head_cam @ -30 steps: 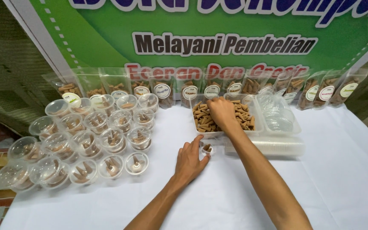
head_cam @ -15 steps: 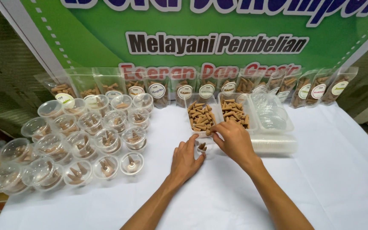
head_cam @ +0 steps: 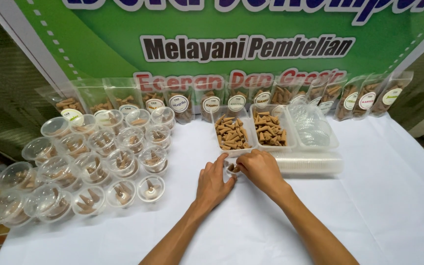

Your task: The person repeatedly fills small clear plastic cups with brown cylindrical pellets from a bulk container, then seals each cup with a clear lid. The filled and sealed cups are placed in a stack on the table.

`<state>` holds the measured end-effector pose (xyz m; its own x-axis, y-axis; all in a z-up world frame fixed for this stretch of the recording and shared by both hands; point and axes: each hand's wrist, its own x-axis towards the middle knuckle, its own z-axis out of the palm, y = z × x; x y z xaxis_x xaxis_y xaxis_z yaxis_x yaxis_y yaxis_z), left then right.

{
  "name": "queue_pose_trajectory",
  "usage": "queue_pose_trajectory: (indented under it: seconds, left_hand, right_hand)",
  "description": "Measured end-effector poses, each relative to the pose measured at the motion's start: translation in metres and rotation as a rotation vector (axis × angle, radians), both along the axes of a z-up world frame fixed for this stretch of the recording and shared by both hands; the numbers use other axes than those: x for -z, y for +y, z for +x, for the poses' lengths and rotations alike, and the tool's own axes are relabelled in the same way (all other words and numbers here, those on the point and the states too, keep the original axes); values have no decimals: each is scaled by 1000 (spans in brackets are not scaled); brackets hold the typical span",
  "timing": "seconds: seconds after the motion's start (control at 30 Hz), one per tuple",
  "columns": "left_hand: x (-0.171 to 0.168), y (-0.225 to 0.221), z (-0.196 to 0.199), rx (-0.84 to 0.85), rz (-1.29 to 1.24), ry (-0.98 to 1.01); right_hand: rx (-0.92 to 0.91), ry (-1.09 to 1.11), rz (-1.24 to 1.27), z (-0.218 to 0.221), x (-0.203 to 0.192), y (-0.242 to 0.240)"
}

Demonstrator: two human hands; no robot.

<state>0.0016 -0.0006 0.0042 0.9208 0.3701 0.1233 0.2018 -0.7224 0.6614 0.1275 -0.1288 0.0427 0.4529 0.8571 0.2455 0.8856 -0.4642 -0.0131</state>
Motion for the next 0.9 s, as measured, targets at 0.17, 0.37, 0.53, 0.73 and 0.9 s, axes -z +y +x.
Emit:
queue_pose_trajectory:
  seconds: [0.17, 0.37, 0.53, 0.73, 0.9]
  left_hand:
    - [8, 1, 2, 2, 3, -5]
    - [13, 1, 3, -5, 23, -34]
    - [11, 0, 2, -4, 0, -54]
    - [12, -2, 2, 20, -8, -106]
    - [14, -6, 4, 35, -14, -145]
  right_hand:
    - [5, 11, -10, -1, 2, 2]
    - [33, 40, -21, -1, 2, 3]
    - [23, 41, -27, 2, 6, 1]
    - [40, 70, -20, -2, -2, -6]
    - [55, 152, 1, -9, -35, -21]
